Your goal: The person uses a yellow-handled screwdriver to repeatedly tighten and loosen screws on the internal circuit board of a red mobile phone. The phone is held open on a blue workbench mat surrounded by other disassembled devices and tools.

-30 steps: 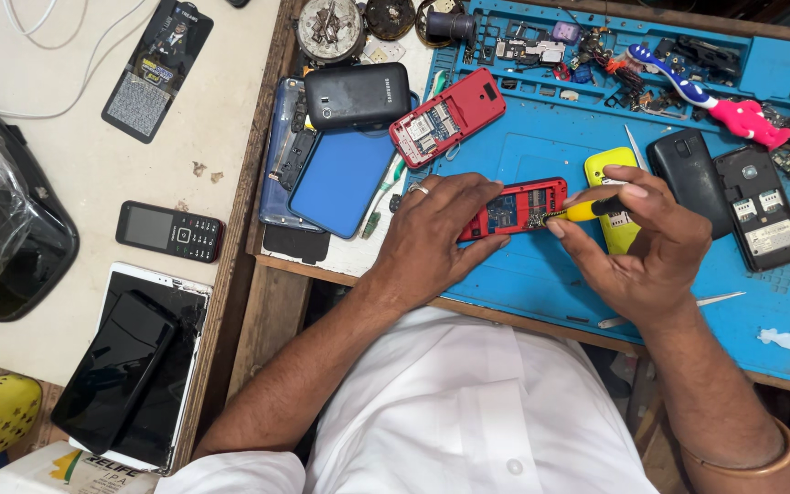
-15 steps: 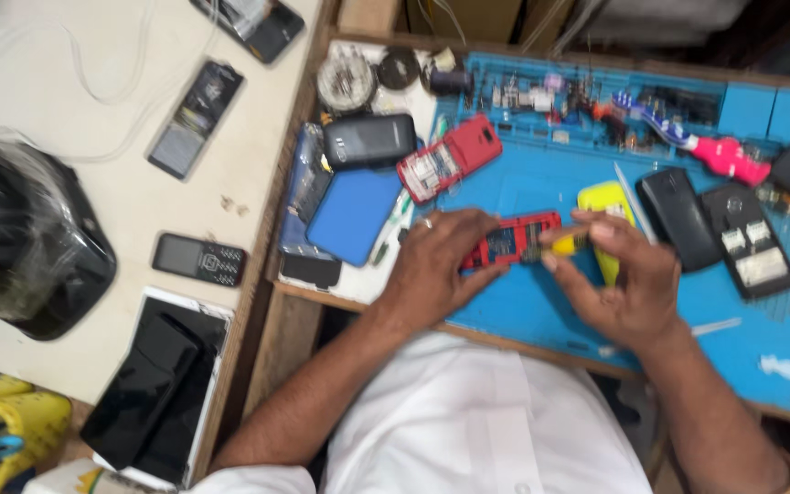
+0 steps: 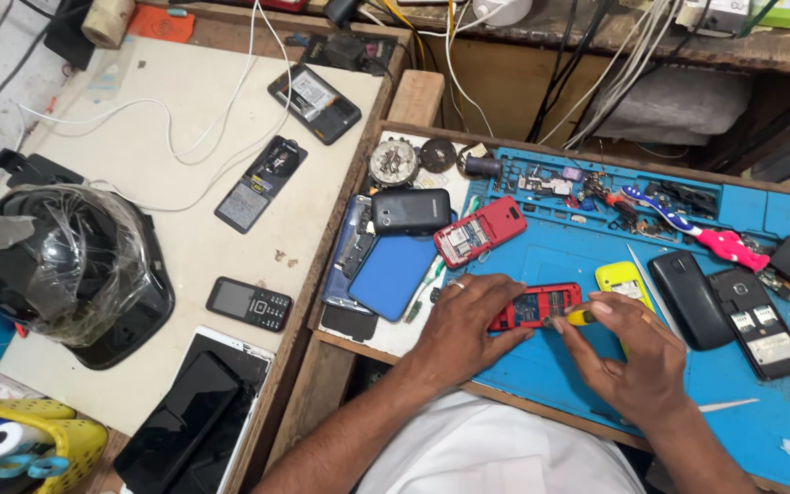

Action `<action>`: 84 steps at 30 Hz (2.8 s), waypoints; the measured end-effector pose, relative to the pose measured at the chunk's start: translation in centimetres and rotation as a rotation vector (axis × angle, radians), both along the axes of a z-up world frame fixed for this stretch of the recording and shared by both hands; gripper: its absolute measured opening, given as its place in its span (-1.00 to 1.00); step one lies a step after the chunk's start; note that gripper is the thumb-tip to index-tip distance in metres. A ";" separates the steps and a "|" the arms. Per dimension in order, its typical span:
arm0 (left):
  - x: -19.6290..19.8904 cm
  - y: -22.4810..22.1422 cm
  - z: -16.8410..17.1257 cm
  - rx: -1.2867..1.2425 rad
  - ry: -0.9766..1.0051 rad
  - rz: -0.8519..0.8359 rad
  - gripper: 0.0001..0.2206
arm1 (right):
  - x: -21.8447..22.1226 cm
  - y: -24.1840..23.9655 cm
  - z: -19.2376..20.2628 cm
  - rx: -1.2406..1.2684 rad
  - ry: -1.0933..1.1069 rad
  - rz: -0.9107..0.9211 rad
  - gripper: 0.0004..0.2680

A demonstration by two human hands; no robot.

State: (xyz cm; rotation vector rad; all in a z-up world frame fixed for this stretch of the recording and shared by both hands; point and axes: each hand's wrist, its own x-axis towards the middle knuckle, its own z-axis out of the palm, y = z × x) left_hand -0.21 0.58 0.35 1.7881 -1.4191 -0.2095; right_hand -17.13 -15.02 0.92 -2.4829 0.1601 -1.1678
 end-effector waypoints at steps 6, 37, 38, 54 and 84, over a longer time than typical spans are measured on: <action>0.0 -0.1 -0.1 0.031 0.004 -0.007 -0.50 | -0.2 -0.2 0.7 0.140 0.080 0.155 -0.49; 0.1 -0.3 0.0 0.066 0.013 -0.021 -0.51 | -0.1 -0.5 0.2 0.121 0.078 0.241 -0.46; 0.1 -0.3 0.0 0.068 0.015 -0.021 -0.51 | 0.0 -0.6 0.1 0.120 0.067 0.237 -0.46; 0.1 -0.3 0.0 0.092 0.004 -0.022 -0.51 | -0.1 -0.5 -1.1 0.070 0.087 0.026 -0.44; 0.3 -0.7 -0.8 0.022 -0.042 -0.024 -0.50 | -1.0 -1.9 -1.5 0.209 0.079 0.090 -0.43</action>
